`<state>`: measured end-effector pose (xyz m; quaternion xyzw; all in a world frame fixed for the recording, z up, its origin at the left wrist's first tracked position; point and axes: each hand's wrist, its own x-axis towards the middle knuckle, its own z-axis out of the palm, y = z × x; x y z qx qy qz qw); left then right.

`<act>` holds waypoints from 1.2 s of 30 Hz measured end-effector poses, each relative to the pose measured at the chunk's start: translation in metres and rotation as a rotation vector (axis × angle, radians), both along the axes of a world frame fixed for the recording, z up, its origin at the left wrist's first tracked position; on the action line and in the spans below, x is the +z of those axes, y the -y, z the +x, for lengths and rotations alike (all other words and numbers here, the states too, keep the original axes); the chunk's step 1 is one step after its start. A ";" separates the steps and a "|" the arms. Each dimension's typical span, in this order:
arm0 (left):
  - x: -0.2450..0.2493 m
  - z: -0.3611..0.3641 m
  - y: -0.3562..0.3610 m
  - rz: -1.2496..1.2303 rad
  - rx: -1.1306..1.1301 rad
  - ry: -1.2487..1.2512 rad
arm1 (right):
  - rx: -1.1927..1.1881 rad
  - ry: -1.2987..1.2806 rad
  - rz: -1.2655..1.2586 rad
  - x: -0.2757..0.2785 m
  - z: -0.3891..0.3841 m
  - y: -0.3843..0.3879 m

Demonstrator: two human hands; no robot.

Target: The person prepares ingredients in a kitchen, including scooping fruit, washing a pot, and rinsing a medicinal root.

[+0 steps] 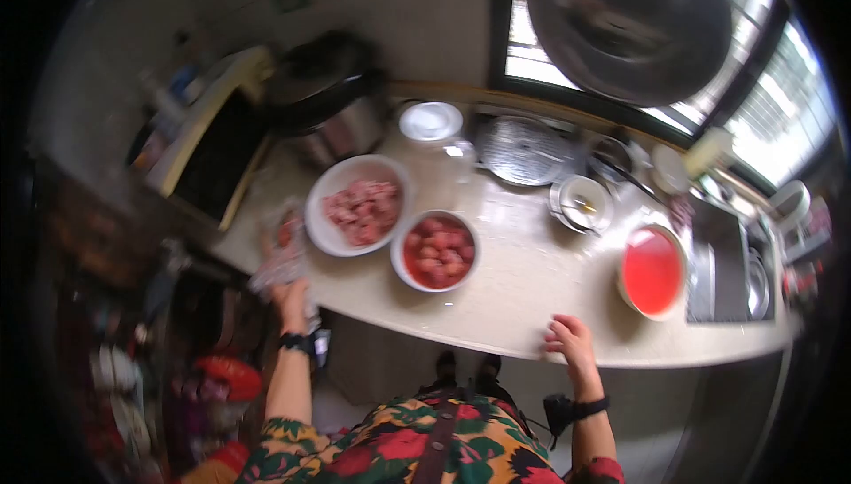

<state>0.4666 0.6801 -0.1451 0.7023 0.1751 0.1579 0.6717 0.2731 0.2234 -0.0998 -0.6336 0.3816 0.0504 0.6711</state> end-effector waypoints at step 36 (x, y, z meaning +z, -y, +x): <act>0.103 -0.307 0.681 -0.235 -1.300 -0.028 | -0.151 0.357 -0.175 0.070 -0.300 0.287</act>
